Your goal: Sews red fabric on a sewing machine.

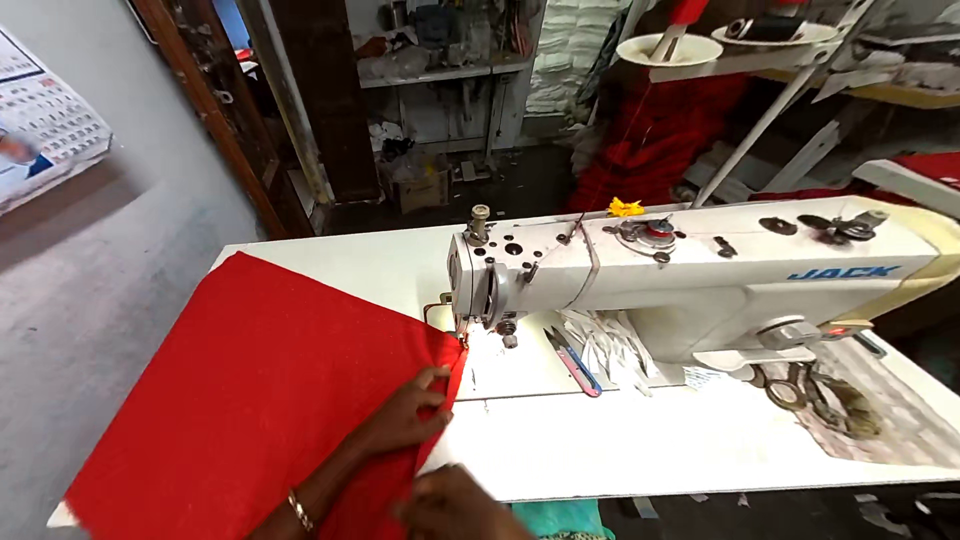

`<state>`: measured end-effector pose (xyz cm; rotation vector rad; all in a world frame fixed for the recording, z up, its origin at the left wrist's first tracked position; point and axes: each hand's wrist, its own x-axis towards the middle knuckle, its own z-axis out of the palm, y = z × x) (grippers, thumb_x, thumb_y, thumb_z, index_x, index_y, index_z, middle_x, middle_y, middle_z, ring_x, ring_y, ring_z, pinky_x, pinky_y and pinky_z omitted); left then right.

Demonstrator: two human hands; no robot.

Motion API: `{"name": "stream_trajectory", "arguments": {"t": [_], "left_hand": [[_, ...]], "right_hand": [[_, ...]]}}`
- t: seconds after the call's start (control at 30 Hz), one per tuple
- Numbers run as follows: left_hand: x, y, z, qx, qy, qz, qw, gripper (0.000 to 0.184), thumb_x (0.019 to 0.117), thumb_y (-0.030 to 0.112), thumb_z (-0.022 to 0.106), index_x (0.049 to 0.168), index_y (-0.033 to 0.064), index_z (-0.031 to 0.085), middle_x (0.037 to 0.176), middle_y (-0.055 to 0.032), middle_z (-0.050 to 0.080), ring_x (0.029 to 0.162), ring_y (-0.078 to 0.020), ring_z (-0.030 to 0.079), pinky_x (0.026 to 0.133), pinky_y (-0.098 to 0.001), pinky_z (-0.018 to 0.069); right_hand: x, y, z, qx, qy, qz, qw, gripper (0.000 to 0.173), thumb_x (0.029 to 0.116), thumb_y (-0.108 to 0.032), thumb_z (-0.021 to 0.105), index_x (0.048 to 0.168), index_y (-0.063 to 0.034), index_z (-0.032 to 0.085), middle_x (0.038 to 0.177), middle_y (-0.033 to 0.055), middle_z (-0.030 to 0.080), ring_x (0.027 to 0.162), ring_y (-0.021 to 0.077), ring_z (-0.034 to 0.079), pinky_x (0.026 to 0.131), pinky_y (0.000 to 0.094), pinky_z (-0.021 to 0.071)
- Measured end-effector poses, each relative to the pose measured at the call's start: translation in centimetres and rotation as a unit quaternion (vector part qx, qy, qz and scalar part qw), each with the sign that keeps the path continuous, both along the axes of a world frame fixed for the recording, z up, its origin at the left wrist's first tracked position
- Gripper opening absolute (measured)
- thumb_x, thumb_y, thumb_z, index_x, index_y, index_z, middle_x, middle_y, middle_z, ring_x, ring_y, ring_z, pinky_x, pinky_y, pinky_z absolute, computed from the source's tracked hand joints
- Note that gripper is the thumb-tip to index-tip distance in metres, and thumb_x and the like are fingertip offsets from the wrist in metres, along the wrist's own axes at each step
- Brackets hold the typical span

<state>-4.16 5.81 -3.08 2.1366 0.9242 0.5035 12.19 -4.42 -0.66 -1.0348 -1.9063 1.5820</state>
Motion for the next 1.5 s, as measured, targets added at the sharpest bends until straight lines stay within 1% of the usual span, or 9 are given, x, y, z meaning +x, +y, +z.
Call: {"name": "stream_trajectory", "arguments": {"t": [0.17,0.3,0.43,0.57,0.7,0.83,0.97,1.2,1.5], "left_hand": [[4.3,-4.9,-0.2,0.033,0.041,0.08,0.995,0.033,0.1026,0.026,0.052,0.106,0.004,0.077,0.149,-0.0273,0.049,0.149,-0.0378,0.035,0.124,-0.0628,0.0132],[5.5,-1.7,1.8,0.195,0.091,0.159,0.963,0.029,0.1003,0.02,0.055,0.09,0.0007,0.075,0.096,-0.0131,0.074,0.1,-0.027,0.072,0.109,-0.0529,0.0464],[4.7,1.5,-3.0,0.283,0.086,0.18,0.938,0.046,0.0987,0.043,0.062,0.128,0.0085,0.071,0.134,-0.0099,0.067,0.131,-0.0268,0.06,0.114,-0.0664,0.0352],[4.5,1.3,-3.2,0.263,0.146,0.181,0.936,0.053,0.0992,0.051,0.057,0.138,0.0148,0.065,0.143,-0.0033,0.062,0.14,-0.0296,0.051,0.11,-0.0803,0.0225],[4.7,1.5,-3.3,0.26,0.151,0.182,0.936,0.054,0.1006,0.052,0.053,0.141,0.0164,0.063,0.146,-0.0002,0.06,0.144,-0.0293,0.047,0.107,-0.0839,0.019],[4.9,0.7,-2.9,0.239,0.166,0.177,0.94,0.056,0.1013,0.052,0.05,0.145,0.0177,0.059,0.147,0.0009,0.058,0.146,-0.0305,0.043,0.105,-0.0845,0.0174],[5.1,0.2,-2.6,0.222,0.174,0.178,0.943,0.056,0.1014,0.053,0.05,0.146,0.0195,0.057,0.148,0.0018,0.057,0.145,-0.0303,0.043,0.105,-0.0848,0.0171],[5.2,1.7,-2.0,0.165,0.161,0.197,0.953,0.065,0.0991,0.055,0.055,0.142,0.0062,0.056,0.145,-0.0106,0.057,0.146,-0.0315,0.043,0.112,-0.0813,0.0081],[4.8,6.0,-1.6,0.205,0.141,0.211,0.945,0.085,0.0873,0.061,0.068,0.141,-0.0023,0.055,0.143,-0.0208,0.057,0.139,-0.0398,0.05,0.11,-0.0817,0.0137]], "right_hand": [[3.3,10.0,-2.6,0.197,-0.251,-0.312,0.895,0.027,0.099,-0.026,0.064,0.108,-0.0012,0.071,0.084,0.0172,0.069,0.077,0.0364,0.069,0.069,0.0577,0.0544],[2.5,10.2,-3.0,0.263,-0.265,-0.319,0.871,0.013,0.095,-0.007,0.064,0.095,0.0035,0.072,0.088,0.0219,0.066,0.076,0.0379,0.069,0.067,0.0546,0.0574],[7.7,6.3,-1.8,0.211,-0.222,-0.25,0.919,0.016,0.0937,-0.012,0.066,0.094,-0.0009,0.078,0.085,0.0137,0.072,0.078,0.0261,0.071,0.075,0.0453,0.0596],[19.9,5.6,0.9,0.272,-0.337,-0.431,0.791,0.031,0.099,-0.005,0.063,0.126,0.0101,0.064,0.127,0.0344,0.062,0.117,0.0534,0.061,0.096,0.07,0.0478],[24.8,5.9,-1.8,0.283,-0.404,-0.487,0.721,0.041,0.0933,0.013,0.055,0.134,0.0114,0.059,0.143,0.0324,0.055,0.132,0.055,0.052,0.105,0.072,0.0416],[25.0,6.1,-3.3,0.27,-0.411,-0.479,0.727,0.035,0.0892,0.016,0.061,0.124,0.0111,0.066,0.132,0.0326,0.063,0.115,0.0564,0.063,0.089,0.0758,0.047],[23.4,5.4,-1.9,0.293,-0.39,-0.475,0.733,0.051,0.0896,0.014,0.058,0.14,0.0153,0.051,0.148,0.038,0.045,0.137,0.0579,0.044,0.109,0.0702,0.039],[7.8,1.6,0.2,0.111,-0.233,-0.275,0.926,0.059,0.1014,-0.032,0.061,0.149,-0.0012,0.046,0.139,0.0247,0.056,0.107,0.0333,0.069,0.09,0.0482,0.0585],[4.4,-2.3,-0.1,0.041,-0.267,-0.058,0.961,0.03,0.1058,-0.016,0.048,0.133,-0.0076,0.059,0.08,0.0195,0.069,0.075,0.041,0.071,0.069,0.0581,0.0559]]}}
